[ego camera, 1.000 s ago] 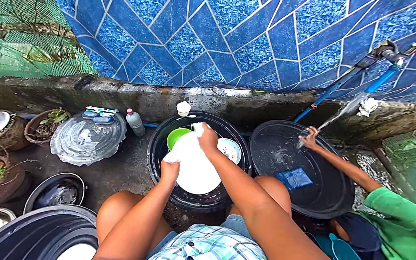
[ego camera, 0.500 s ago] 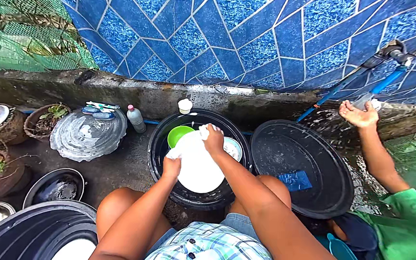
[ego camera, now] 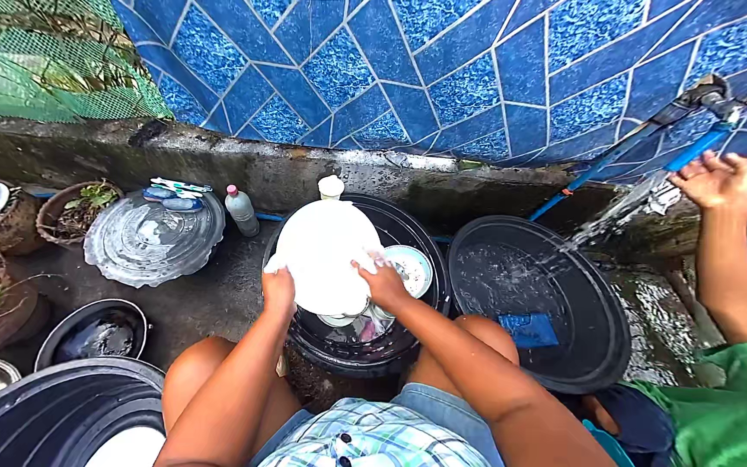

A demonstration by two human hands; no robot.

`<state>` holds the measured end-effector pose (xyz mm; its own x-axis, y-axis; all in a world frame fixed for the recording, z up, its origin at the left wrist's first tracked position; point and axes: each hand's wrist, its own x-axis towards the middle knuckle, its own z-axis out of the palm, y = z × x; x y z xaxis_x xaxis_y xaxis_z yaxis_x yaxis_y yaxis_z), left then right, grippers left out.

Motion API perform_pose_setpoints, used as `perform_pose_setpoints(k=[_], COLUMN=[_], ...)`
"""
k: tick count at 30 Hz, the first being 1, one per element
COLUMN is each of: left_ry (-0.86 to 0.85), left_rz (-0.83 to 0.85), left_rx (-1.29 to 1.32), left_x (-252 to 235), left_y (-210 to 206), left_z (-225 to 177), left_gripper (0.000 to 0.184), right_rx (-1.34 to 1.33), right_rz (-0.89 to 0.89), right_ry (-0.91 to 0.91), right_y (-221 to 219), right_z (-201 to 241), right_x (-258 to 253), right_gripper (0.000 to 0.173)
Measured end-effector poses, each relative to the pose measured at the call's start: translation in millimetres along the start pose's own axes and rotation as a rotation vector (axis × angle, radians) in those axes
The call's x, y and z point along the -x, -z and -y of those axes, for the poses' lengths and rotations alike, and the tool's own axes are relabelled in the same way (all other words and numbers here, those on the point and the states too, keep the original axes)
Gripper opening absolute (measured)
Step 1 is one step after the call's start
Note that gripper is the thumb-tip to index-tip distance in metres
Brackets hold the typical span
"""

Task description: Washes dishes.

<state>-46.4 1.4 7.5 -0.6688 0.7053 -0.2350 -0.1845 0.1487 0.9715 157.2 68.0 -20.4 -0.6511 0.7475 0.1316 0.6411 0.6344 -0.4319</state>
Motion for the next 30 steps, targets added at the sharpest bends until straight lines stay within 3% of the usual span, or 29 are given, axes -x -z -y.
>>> perform_pose_setpoints(k=[3, 5, 8, 10, 13, 16, 19, 21, 25, 30], left_ry=[0.008, 0.018, -0.006, -0.02, -0.025, -0.006, -0.007, -0.001, 0.002, 0.005], left_rz=[0.042, 0.048, 0.042, 0.049, 0.048, 0.051, 0.059, 0.052, 0.004, -0.047], left_rx=[-0.047, -0.034, 0.044, 0.044, -0.035, -0.019, 0.02, -0.018, -0.045, -0.024], left_x=[8, 12, 6, 4, 6, 8, 7, 8, 6, -10], left_y=[-7, -11, -9, -5, -5, -8, -9, -8, -4, 4], left_z=[3, 2, 5, 7, 6, 9, 11, 10, 8, 9], left_gripper=[0.029, 0.029, 0.026, 0.025, 0.029, 0.029, 0.029, 0.029, 0.026, 0.021], right_rx=[0.024, -0.028, -0.087, -0.066, -0.017, -0.072, -0.128, -0.109, -0.07, -0.469], right_rz=[-0.117, -0.052, 0.171, 0.26, 0.154, 0.063, 0.076, 0.074, -0.06, -0.227], right_ry=[-0.142, -0.175, 0.052, 0.162, 0.011, -0.106, 0.137, 0.206, -0.054, -0.433], right_y=[1, -7, -19, -13, -4, -19, -35, -31, -19, -21], right_z=[6, 35, 65, 53, 20, 34, 59, 47, -6, -59], right_x=[-31, -42, -28, -24, -35, -40, -31, -37, -53, -45], right_gripper=[0.055, 0.064, 0.048, 0.045, 0.053, 0.056, 0.044, 0.042, 0.062, 0.053])
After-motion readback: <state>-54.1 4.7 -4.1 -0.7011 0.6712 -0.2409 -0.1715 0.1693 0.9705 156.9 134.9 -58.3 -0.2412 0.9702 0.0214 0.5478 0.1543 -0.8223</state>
